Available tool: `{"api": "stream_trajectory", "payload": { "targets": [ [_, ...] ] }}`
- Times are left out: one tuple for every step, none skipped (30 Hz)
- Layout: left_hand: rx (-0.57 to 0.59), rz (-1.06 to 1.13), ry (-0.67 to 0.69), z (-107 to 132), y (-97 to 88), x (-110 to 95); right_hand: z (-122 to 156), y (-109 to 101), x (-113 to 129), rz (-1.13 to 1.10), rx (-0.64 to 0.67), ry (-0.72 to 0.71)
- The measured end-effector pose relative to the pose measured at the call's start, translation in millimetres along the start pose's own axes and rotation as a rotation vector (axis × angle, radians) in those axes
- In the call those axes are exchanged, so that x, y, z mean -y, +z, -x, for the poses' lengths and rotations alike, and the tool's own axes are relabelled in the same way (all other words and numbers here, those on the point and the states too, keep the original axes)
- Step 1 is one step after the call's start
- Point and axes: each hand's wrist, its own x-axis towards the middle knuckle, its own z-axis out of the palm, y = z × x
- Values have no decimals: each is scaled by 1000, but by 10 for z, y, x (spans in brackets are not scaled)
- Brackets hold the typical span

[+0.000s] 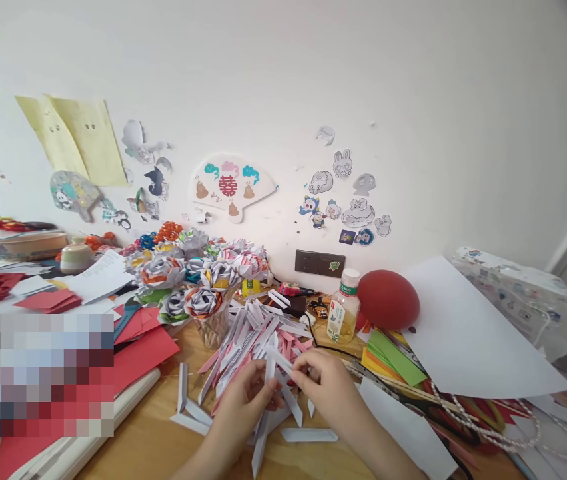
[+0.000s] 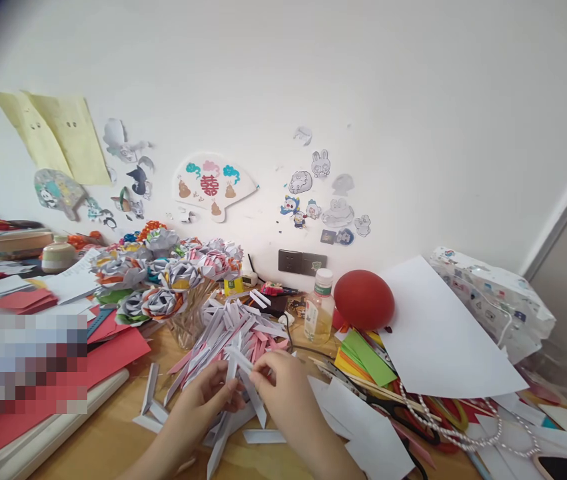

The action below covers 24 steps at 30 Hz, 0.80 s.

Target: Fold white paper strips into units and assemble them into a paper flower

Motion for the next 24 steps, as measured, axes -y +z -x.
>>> {"api": "stream_trajectory", "payload": {
  "targets": [
    [6, 11, -4, -5, -2, 12, 1, 14, -3, -18, -29, 5],
    [10, 20, -11, -10, -4, 24, 3, 33, -7, -30, -56, 13],
    [12, 27, -18, -14, -5, 35, 6, 56, -9, -34, -77, 17],
    [11, 35, -26, -15, -5, 45, 11, 84, -11, -27, -94, 14],
    [9, 45, -33, -15, -5, 54, 18, 116, -14, -11, -107, 6],
    [10, 56, -36, -14, -4, 61, 26, 151, -16, 7, -114, -4],
    [17, 67, -37, -11, -3, 67, 34, 188, -20, 21, -118, -14],
    [28, 74, -34, -8, -1, 72, 44, 227, -26, 26, -117, -19],
    [36, 77, -26, -4, 1, 79, 53, 266, -33, 21, -116, -19],
    [38, 70, -13, 0, 4, 85, 62, 304, -43, 8, -116, -12],
    [37, 52, 2, 6, 6, 92, 70, 340, -54, -8, -118, -1],
    [32, 21, 20, 13, 8, 99, 77, 374, -66, -25, -123, 13],
    [19, -22, 43, 23, 11, 106, 84, 404, -77, -40, -134, 26],
    [1, -75, 71, 36, 13, 110, 90, 429, -85, -52, -148, 35],
    [-13, -136, 101, 52, 16, 112, 94, 448, -89, -65, -162, 40],
    [-17, -197, 134, 71, 18, 111, 99, 462, -88, -82, -176, 44],
    [-16, -254, 167, 91, 21, 107, 102, 469, -83, -103, -185, 50],
    [-8, -302, 193, 111, 24, 104, 106, 472, -74, -127, -189, 62],
    [12, -342, 211, 129, 27, 102, 109, 470, -63, -154, -189, 79],
    [32, -374, 222, 144, 29, 105, 111, 467, -52, -183, -185, 100],
    [43, -403, 229, 154, 29, 115, 112, 465, -44, -212, -178, 122],
    [47, -430, 233, 160, 27, 133, 111, 464, -41, -240, -174, 143],
    [45, -458, 239, 161, 23, 159, 109, 466, -43, -266, -175, 161],
    [42, -487, 250, 157, 16, 191, 107, 472, -50, -291, -182, 173]
  ]
}}
